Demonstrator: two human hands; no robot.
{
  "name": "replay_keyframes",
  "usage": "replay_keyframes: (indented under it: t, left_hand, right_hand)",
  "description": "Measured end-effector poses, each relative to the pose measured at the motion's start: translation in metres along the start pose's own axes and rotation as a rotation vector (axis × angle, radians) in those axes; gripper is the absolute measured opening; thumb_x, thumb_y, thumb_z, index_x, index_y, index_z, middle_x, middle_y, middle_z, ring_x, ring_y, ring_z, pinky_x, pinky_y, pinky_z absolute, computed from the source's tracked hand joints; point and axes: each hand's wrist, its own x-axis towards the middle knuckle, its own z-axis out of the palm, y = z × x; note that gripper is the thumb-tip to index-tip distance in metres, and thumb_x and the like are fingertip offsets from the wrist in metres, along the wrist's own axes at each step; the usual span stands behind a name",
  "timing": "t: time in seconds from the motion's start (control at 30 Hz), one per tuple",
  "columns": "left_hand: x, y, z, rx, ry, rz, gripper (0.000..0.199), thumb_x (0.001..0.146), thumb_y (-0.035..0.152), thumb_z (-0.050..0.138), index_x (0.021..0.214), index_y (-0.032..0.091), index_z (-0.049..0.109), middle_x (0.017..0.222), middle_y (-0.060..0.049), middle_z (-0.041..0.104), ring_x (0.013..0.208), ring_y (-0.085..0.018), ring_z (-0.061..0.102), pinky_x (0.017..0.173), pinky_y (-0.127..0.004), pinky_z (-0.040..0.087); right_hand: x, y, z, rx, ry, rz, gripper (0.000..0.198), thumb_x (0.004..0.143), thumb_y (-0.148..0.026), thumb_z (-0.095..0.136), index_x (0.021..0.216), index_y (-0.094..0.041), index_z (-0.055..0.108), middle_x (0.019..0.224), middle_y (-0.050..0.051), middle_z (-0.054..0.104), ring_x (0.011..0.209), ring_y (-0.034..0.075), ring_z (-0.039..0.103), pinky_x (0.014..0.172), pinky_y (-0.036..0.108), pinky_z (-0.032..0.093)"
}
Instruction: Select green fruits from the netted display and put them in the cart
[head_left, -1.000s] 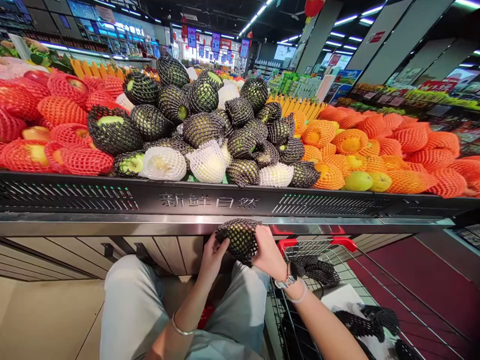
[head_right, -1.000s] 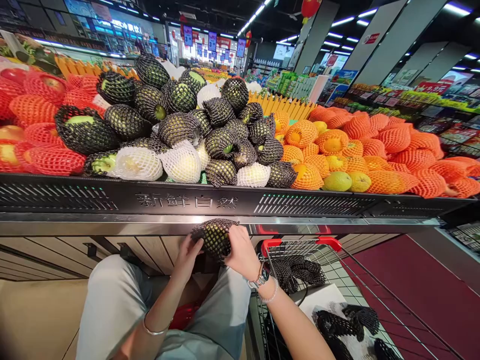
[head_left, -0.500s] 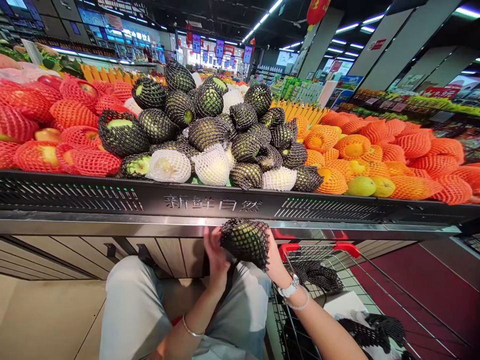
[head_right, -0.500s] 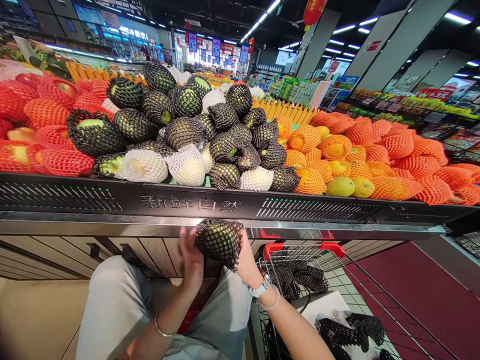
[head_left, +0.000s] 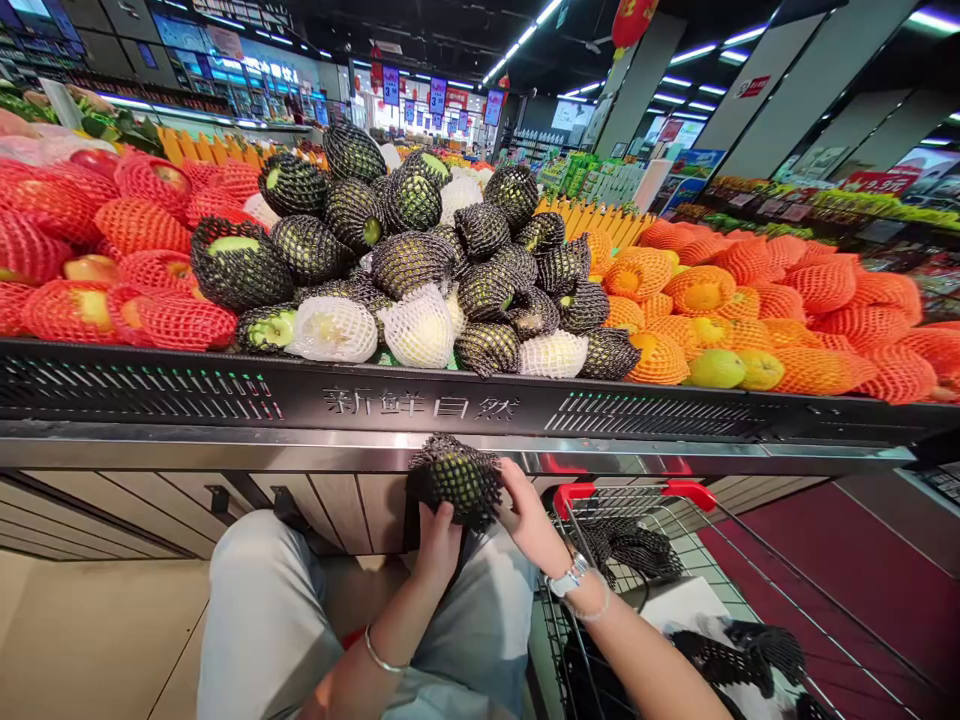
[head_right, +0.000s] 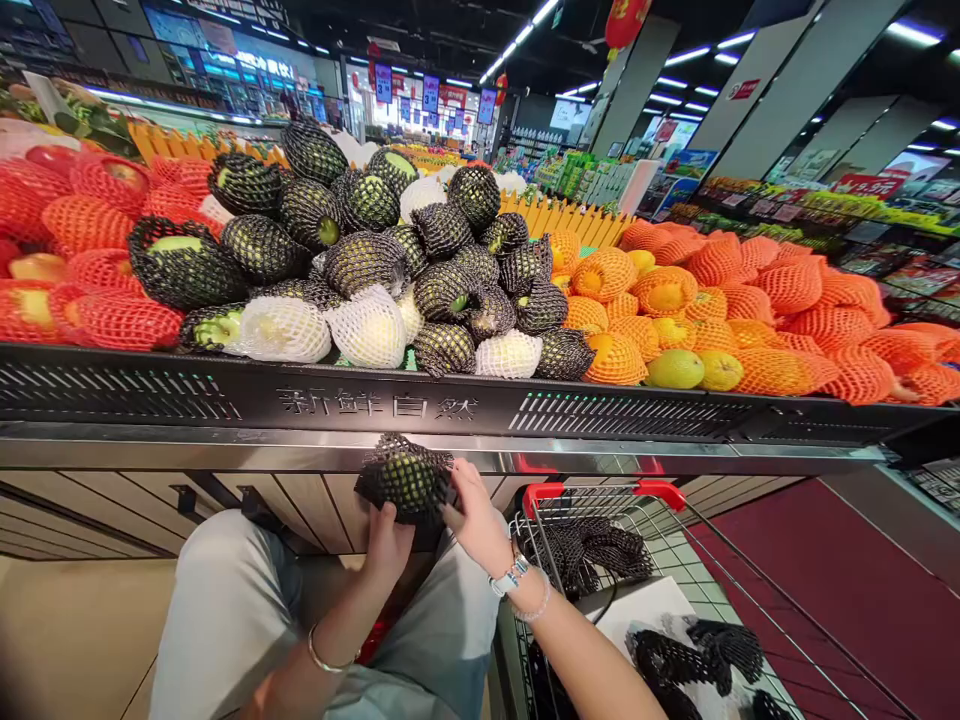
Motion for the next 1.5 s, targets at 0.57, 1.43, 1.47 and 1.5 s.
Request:
replay_keyframes:
  t: [0.57, 1.43, 1.47, 1.5]
  left_hand:
    - [-0.017, 0.027, 0.011, -0.084, -0.199, -0.311, 0.073, 0.052, 0.049, 0.093, 0.117, 0.028, 0.066, 0.123, -0.008, 0.069, 0.125, -0.032, 0.058, 0.104, -0.044, 0.046]
    - [-0.032, 0.029, 0.015, -0.152, -0.158, -0.087, 0.097, 0.045, 0.070, 0.086, 0.129, 0.030, 0.060, 0.137, -0.010, 0.062, 0.137, -0.035, 0.047, 0.109, -0.046, 0.044]
    - [-0.031, 0.029, 0.016, -0.155, -0.200, -0.072, 0.096, 0.045, 0.072, 0.085, 0.128, 0.031, 0.061, 0.139, -0.009, 0.061, 0.139, -0.035, 0.044, 0.111, -0.045, 0.042]
    - [-0.030, 0.030, 0.016, -0.151, -0.220, -0.059, 0.094, 0.046, 0.074, 0.084, 0.127, 0.033, 0.062, 0.140, -0.007, 0.060, 0.141, -0.034, 0.042, 0.113, -0.044, 0.040]
  right_hand:
    - [-0.002, -0.014, -0.006, -0.009, -0.127, -0.148, 0.051, 0.100, -0.038, 0.046, 0.148, -0.025, 0.042, 0.156, 0.012, 0.043, 0.145, 0.027, 0.039, 0.118, 0.051, 0.037]
    - [-0.013, -0.009, 0.016, -0.117, 0.114, -0.283, 0.073, 0.082, -0.036, 0.073, 0.143, -0.029, 0.034, 0.144, 0.016, 0.044, 0.135, 0.034, 0.048, 0.106, 0.056, 0.048]
    - [-0.012, -0.009, 0.014, -0.092, 0.164, -0.264, 0.070, 0.081, -0.036, 0.073, 0.140, -0.030, 0.037, 0.141, 0.015, 0.047, 0.132, 0.033, 0.051, 0.105, 0.056, 0.049]
    - [-0.011, -0.008, 0.013, -0.068, 0.205, -0.254, 0.069, 0.079, -0.036, 0.074, 0.138, -0.031, 0.039, 0.138, 0.014, 0.049, 0.130, 0.033, 0.053, 0.104, 0.056, 0.049]
